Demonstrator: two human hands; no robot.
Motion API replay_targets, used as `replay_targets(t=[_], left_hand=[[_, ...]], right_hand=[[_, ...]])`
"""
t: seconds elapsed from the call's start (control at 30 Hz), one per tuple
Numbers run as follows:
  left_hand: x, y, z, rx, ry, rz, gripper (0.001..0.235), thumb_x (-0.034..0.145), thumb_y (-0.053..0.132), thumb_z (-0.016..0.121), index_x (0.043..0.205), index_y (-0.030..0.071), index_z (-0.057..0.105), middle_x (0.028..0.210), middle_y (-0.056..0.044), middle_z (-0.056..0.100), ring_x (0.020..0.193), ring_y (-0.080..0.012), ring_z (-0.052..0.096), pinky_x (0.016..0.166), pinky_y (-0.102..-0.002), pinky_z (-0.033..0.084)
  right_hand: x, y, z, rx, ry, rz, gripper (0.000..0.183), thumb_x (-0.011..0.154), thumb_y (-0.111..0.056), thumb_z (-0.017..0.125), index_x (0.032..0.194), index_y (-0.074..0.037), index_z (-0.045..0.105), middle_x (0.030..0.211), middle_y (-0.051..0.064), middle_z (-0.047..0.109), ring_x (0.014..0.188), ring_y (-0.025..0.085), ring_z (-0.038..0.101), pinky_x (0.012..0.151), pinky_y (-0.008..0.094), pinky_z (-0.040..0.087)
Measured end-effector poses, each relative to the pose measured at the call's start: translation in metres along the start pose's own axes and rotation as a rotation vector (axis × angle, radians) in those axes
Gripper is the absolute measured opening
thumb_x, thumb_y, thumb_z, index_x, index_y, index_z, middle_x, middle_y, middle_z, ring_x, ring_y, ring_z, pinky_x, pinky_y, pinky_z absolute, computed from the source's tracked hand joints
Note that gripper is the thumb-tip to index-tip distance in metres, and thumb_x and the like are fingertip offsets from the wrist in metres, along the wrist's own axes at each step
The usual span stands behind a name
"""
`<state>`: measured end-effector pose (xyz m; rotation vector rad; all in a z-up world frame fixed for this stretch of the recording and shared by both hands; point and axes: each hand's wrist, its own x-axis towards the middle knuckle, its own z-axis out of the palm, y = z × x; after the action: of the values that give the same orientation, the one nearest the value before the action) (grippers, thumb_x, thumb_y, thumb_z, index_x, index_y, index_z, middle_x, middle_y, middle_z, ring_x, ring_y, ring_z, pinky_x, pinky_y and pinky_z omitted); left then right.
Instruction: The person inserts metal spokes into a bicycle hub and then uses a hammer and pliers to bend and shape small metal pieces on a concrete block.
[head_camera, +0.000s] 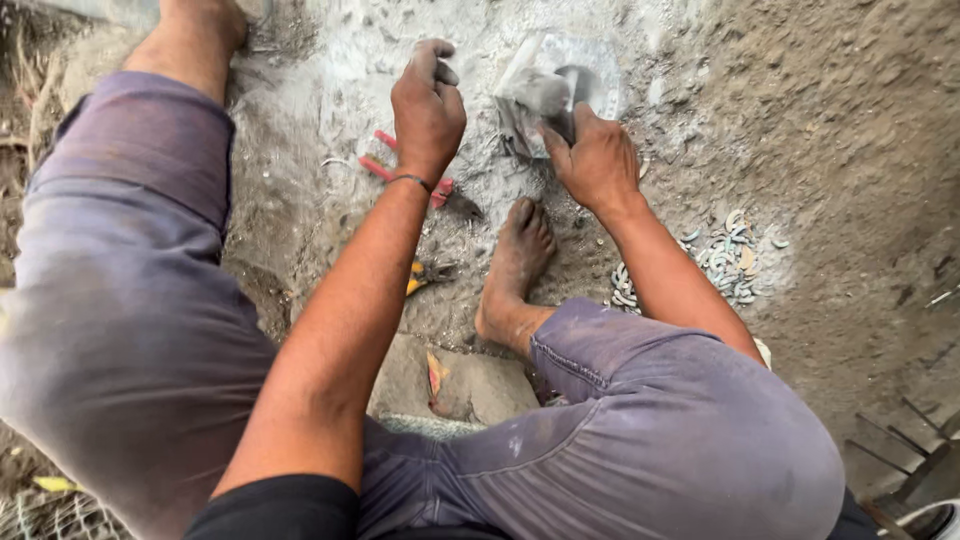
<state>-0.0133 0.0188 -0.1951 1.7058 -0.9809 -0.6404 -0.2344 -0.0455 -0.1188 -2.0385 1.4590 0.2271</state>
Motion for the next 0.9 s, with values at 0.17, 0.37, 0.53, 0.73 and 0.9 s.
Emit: replay_targets(t=[0.17, 0.37, 0.53, 0.73, 0.9], left_hand=[[0.01, 0.035, 0.008, -0.056, -0.051, 0.126, 0.033, 0.085, -0.008, 0.054, 0.115, 0.006, 0.06, 0.098, -0.015, 0.065, 0.085, -0.0325, 0.068, 0.078, -0.041, 0.056], [-0.012, 0.042, 0.021, 0.179, -0.34, 0.23, 0.023, 0.087, 0.008, 0.074, 0.109, 0.007, 0.065, 0.103, -0.015, 0.057, 0.092, -0.0375, 0.062, 0.079, -0.047, 0.052], [-0.019, 0.032, 0.027, 0.18, -0.275, 0.233, 0.01, 0.092, 0.008, 0.075, 0.099, 0.006, 0.068, 0.099, -0.014, 0.059, 0.092, -0.0367, 0.062, 0.078, -0.044, 0.051], [0.01, 0.023, 0.024, -0.381, -0.684, -0.291, 0.014, 0.1, 0.015, 0.071, 0.093, 0.003, 0.073, 0.079, -0.002, 0.072, 0.07, -0.0101, 0.065, 0.066, -0.026, 0.055], [0.017, 0.032, 0.022, -0.494, -0.78, -0.256, 0.01, 0.099, 0.012, 0.072, 0.099, 0.002, 0.074, 0.082, 0.0, 0.072, 0.073, -0.006, 0.065, 0.066, -0.024, 0.055]], right_hand=[[-0.044, 0.02, 0.012, 0.281, 0.007, 0.089, 0.045, 0.103, -0.047, 0.062, 0.112, -0.004, 0.073, 0.078, 0.01, 0.07, 0.068, 0.021, 0.064, 0.066, 0.044, 0.051], [-0.127, 0.031, 0.086, 0.731, -0.252, 0.461, 0.047, 0.091, -0.043, 0.073, 0.116, -0.003, 0.07, 0.095, 0.009, 0.076, 0.08, 0.02, 0.073, 0.072, 0.035, 0.06], [-0.117, 0.019, 0.077, 0.188, -0.437, 0.282, 0.044, 0.102, -0.049, 0.07, 0.11, -0.006, 0.075, 0.089, 0.013, 0.073, 0.077, 0.023, 0.072, 0.073, 0.035, 0.057], [-0.061, 0.007, -0.016, 0.6, 0.221, 0.069, 0.017, 0.103, -0.023, 0.068, 0.107, -0.008, 0.062, 0.092, 0.004, 0.068, 0.081, 0.013, 0.067, 0.07, 0.032, 0.061], [-0.022, -0.003, -0.039, 0.793, 0.152, -0.125, 0.014, 0.1, -0.009, 0.068, 0.113, -0.006, 0.068, 0.1, 0.005, 0.07, 0.087, 0.011, 0.068, 0.076, 0.028, 0.063]])
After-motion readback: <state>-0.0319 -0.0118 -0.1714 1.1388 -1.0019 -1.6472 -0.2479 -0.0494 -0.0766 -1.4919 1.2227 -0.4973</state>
